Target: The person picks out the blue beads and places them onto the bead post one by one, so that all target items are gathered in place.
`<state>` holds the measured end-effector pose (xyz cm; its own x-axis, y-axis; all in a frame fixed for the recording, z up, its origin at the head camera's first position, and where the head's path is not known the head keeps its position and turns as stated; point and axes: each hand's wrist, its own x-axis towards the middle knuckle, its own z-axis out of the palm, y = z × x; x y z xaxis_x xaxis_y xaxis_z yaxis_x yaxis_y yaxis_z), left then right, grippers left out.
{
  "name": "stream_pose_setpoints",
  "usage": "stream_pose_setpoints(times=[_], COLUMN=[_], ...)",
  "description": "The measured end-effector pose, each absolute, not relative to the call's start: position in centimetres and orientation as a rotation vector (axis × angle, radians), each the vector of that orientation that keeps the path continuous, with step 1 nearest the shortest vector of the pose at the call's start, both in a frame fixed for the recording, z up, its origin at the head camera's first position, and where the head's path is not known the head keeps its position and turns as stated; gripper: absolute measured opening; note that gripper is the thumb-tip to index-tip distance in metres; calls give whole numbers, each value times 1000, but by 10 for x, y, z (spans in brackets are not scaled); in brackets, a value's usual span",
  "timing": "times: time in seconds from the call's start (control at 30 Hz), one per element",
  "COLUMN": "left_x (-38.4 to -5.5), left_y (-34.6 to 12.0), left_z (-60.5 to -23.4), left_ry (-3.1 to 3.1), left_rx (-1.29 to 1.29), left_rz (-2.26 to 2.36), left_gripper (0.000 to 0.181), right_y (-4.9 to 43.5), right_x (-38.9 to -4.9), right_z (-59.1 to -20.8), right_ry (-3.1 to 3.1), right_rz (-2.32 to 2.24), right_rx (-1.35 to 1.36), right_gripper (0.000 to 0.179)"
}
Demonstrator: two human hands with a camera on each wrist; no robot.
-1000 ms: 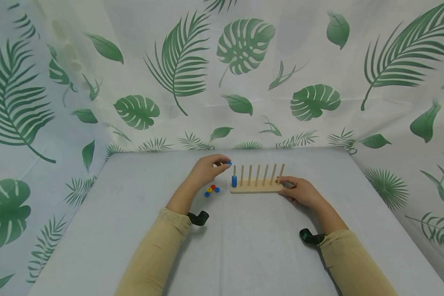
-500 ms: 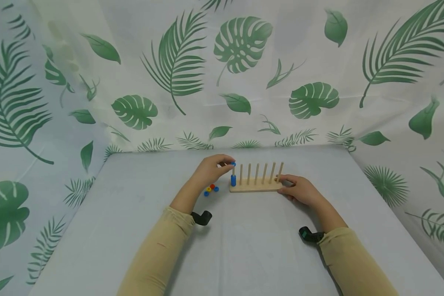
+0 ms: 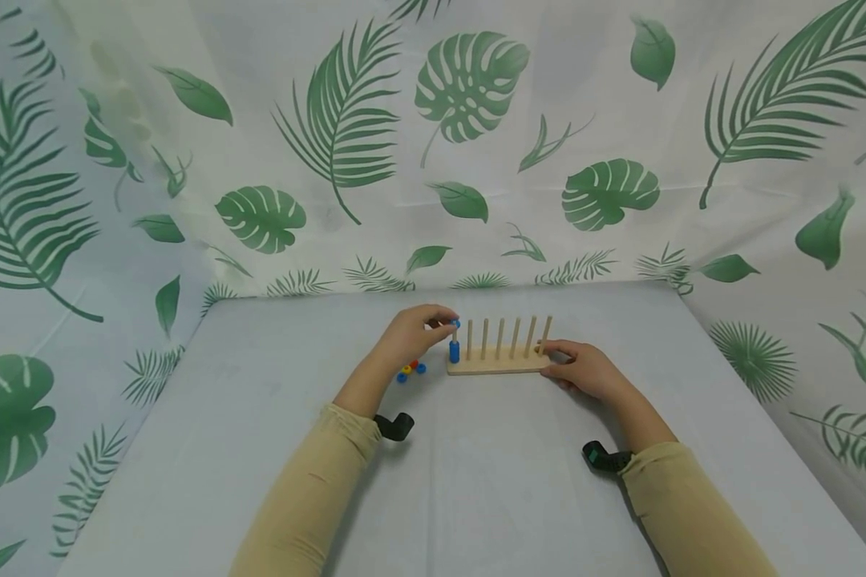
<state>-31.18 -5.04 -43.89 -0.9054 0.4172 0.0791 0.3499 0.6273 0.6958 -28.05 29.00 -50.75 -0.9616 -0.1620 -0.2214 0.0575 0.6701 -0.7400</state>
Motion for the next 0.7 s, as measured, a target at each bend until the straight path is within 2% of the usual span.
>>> stream_pose_setpoints(times=[0.7], left_x=[-314], left_y=[-50], left_z=[-467], left_ry=[2754], left_rx=[634], left_rz=[1125], left_gripper=[31], right_y=[289], right_x=[-280], right_z=[-506], right_ry=[2625], right_rz=[-1157], right_rx=[-88], right_gripper=[60])
